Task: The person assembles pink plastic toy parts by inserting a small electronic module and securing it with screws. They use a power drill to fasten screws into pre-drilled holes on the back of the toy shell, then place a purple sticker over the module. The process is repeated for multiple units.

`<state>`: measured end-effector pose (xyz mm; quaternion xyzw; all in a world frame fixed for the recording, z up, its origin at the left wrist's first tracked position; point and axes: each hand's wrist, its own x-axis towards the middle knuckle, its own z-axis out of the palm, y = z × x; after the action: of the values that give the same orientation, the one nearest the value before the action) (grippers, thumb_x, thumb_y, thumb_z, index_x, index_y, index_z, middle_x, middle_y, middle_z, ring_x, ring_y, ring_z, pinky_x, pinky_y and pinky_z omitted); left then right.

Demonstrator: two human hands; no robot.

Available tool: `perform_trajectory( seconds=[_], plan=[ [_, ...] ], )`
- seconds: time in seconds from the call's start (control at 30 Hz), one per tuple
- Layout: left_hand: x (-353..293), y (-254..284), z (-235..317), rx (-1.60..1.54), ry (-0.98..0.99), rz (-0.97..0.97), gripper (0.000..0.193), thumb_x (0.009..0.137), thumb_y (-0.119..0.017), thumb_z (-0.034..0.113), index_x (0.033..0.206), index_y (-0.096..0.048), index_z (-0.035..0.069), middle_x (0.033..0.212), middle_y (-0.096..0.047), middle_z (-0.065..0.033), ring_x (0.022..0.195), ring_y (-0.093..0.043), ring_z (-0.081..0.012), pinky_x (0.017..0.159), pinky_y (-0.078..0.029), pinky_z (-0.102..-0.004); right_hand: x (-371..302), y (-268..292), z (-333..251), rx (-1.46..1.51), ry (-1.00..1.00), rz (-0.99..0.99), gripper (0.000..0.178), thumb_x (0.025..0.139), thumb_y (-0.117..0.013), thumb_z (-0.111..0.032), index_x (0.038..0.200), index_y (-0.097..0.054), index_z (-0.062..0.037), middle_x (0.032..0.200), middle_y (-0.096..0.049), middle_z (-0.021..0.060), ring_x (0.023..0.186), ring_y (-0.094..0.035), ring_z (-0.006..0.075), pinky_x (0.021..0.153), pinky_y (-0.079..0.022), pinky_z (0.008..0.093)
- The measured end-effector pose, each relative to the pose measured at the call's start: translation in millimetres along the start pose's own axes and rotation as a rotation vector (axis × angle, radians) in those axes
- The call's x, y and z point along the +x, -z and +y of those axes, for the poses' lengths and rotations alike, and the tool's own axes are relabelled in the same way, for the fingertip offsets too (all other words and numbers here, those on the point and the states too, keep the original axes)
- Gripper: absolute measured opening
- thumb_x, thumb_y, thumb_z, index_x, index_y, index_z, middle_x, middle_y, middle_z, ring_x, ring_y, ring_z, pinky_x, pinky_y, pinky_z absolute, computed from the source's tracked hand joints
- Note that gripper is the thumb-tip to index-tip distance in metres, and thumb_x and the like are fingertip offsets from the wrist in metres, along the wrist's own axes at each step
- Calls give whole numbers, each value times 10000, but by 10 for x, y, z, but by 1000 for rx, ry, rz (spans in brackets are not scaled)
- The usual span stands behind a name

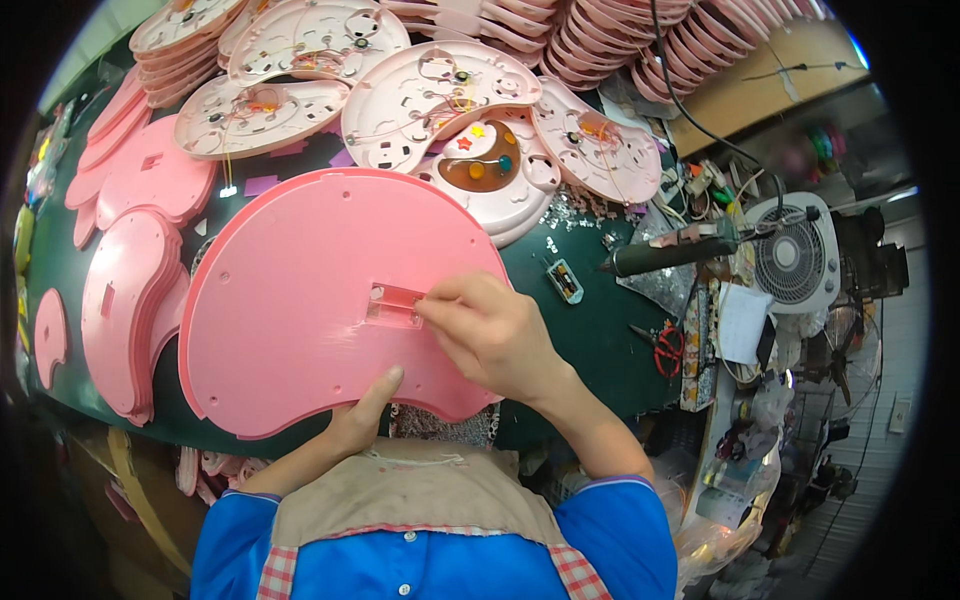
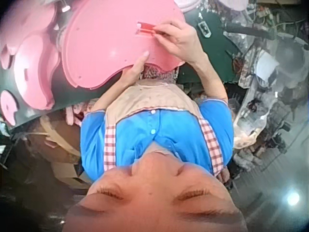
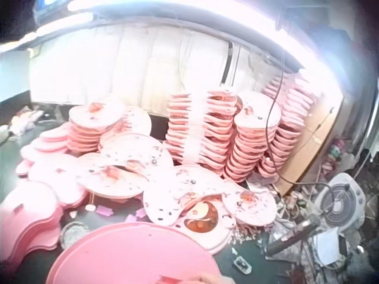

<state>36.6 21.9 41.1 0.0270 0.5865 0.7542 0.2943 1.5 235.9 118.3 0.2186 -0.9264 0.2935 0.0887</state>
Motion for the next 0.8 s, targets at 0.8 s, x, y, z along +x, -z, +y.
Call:
perform_trajectory(
  seconds=[0.8],
  plan=[
    [-4, 435, -204, -911, 551, -358, 543, 1082, -515, 403, 1361, -571, -58, 1217, -709, -227, 1105, -721, -305, 896, -630, -440, 250, -391, 843, 374, -248, 288, 213, 826, -748, -14, 1033, -789, -44, 1063, -645, 75, 860, -676, 152, 726, -569, 276]
  ],
)
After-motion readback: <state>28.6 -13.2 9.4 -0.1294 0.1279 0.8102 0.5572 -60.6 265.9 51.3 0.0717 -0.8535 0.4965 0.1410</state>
